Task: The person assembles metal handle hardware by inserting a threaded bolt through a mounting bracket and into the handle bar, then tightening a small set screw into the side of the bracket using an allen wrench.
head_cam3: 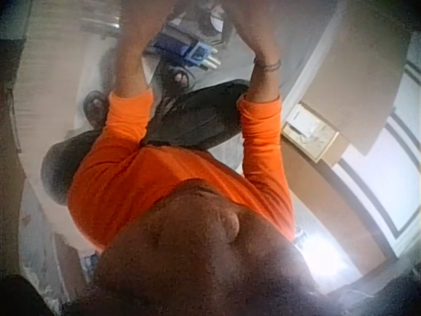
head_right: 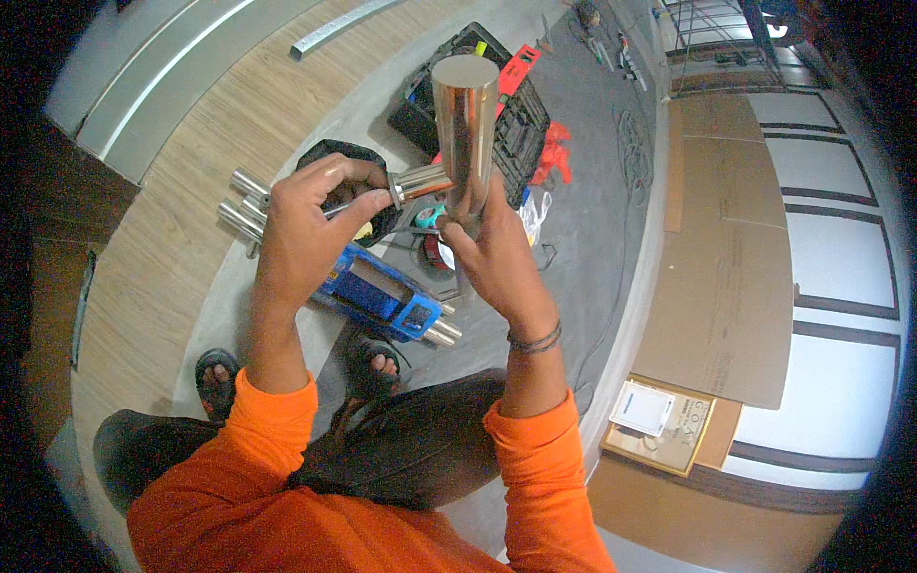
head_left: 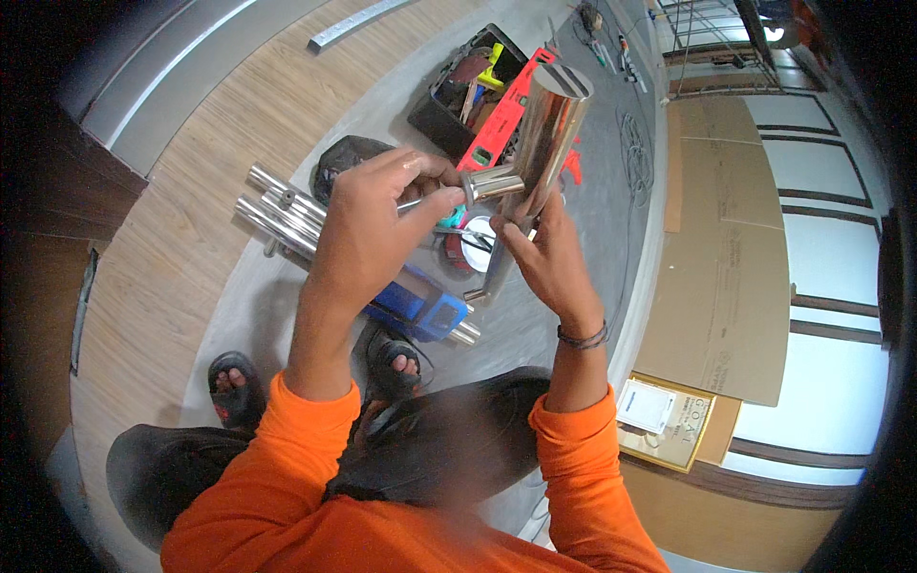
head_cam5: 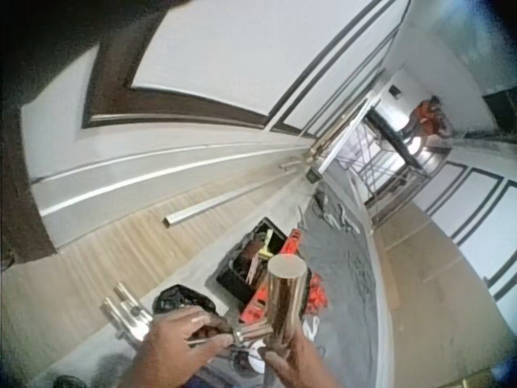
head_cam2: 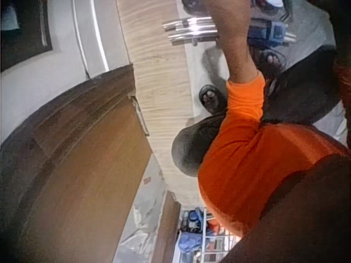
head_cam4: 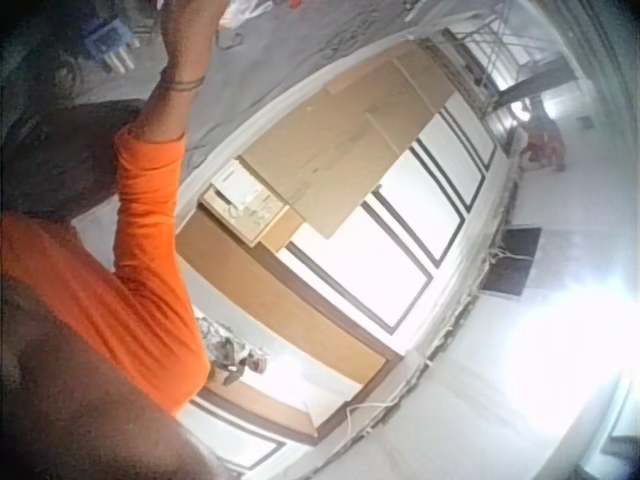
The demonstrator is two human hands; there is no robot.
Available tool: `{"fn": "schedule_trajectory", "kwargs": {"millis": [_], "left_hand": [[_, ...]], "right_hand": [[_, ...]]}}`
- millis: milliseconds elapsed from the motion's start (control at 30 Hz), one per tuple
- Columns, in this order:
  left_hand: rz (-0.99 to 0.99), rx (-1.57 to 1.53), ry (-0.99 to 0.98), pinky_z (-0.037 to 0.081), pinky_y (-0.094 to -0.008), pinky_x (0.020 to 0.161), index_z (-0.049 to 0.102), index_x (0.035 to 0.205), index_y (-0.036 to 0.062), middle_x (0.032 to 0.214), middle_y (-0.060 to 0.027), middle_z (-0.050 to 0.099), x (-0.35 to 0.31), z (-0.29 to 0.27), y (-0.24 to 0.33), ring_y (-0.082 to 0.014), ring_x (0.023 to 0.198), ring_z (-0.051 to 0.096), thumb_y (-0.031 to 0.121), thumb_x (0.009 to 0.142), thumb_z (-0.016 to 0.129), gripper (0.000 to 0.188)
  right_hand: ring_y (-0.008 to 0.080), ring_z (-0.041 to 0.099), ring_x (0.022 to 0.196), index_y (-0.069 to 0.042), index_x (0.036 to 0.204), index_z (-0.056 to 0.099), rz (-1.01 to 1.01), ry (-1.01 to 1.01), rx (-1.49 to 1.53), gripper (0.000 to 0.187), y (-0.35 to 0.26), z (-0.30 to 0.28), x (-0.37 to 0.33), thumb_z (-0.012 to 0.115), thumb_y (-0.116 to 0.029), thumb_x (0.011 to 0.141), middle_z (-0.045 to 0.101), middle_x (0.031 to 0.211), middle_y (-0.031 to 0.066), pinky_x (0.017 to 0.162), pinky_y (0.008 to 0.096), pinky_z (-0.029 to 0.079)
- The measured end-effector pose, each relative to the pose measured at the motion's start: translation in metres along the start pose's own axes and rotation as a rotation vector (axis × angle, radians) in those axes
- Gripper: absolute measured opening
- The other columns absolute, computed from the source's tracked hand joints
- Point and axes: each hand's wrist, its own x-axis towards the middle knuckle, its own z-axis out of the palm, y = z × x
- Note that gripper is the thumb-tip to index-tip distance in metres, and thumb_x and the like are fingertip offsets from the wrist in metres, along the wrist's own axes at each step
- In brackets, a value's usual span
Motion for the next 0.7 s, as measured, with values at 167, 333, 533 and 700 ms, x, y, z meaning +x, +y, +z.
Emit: {"fn": "schedule_trajectory", "kwargs": {"millis": [167,333,533,700], "left_hand": [[-0.117,0.09,-0.059,0.052,-0.0364,0.076,0.061,0.104,-0.0028,0.094,-0.0155,0.071,-0.003,0.001,0.002,-0.0236,0.087,0.07,0.015,0.097,0.063,0.019],[-0.017,0.009,-0.028,0.052,-0.0362,0.077,0.061,0.105,-0.0029,0.095,-0.0148,0.07,-0.003,0.002,0.005,-0.0231,0.085,0.068,0.014,0.096,0.065,0.02],[-0.072,-0.135,-0.043,0.049,-0.0339,0.066,0.066,0.108,-0.0001,0.074,-0.012,0.063,-0.003,-0.012,0.018,-0.0194,0.066,0.061,0.012,0.087,0.072,0.025],[-0.065,-0.095,-0.002,0.049,-0.0312,0.064,0.068,0.104,-0.0008,0.077,-0.0108,0.065,-0.005,-0.014,0.011,-0.0159,0.066,0.06,0.009,0.083,0.074,0.024]], "right_hand": [[0.0379,0.062,0.088,-0.001,0.123,0.048,0.005,0.026,0.01,0.045,0.0,0.006,0.004,0.066,-0.009,0.083,0.062,0.097,0.0214,0.083,0.0411,0.05],[0.0228,0.055,0.078,-0.001,0.124,0.051,0.051,0.075,0.019,0.048,-0.01,0.0,0.006,0.066,-0.008,0.079,0.059,0.087,0.0121,0.077,0.0351,0.049],[0.0189,0.057,0.088,-0.001,0.127,0.052,0.034,0.137,0.203,0.053,-0.009,0.004,0.005,0.07,-0.009,0.078,0.063,0.099,0.0075,0.084,0.0344,0.049],[0.0189,0.061,0.105,0.0,0.134,0.052,-0.015,0.094,0.255,0.063,-0.024,0.001,0.01,0.079,-0.028,0.084,0.066,0.115,0.0116,0.096,0.0348,0.046]]}}
